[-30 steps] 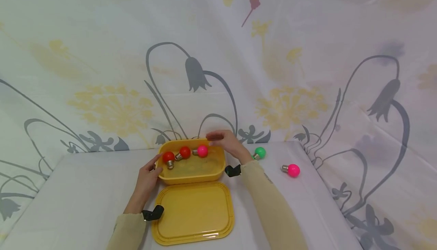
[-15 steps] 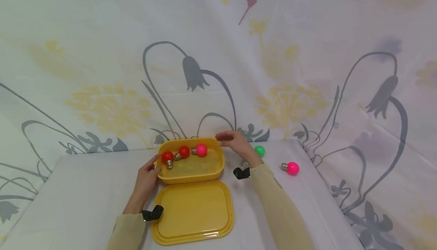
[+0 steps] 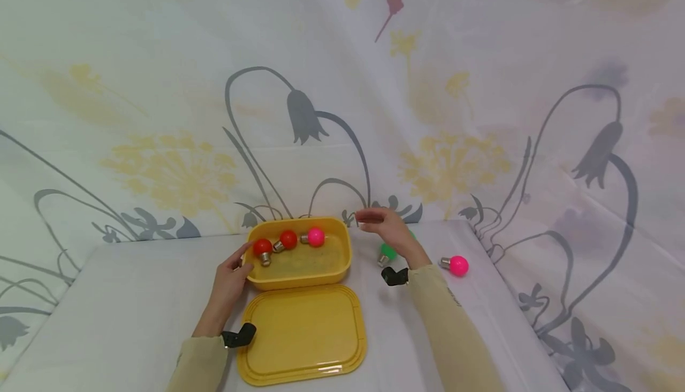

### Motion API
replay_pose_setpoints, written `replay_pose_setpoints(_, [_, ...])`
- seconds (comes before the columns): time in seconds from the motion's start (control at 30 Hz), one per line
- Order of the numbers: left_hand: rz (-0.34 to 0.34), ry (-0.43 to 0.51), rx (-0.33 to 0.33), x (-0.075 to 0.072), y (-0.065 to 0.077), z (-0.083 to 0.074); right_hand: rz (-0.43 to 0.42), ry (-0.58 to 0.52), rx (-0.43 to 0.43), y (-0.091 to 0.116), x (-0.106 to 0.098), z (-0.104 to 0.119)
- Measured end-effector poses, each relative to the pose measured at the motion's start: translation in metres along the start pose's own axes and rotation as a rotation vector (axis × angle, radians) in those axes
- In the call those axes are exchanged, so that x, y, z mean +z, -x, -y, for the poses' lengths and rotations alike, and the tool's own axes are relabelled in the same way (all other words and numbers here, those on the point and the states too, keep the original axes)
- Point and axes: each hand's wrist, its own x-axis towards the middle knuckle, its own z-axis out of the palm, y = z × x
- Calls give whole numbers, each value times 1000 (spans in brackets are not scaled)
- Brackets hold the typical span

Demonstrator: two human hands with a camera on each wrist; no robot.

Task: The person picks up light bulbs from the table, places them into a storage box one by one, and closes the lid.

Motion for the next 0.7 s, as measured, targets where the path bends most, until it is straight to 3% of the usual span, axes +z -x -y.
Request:
replay_pose_setpoints(0.33, [-1, -5, -3, -1, -1, 1, -68, 117, 16, 17, -21, -5])
replay_pose_setpoints(0.7, [0, 7, 6, 0, -2, 3, -94, 104, -2, 32, -32, -15])
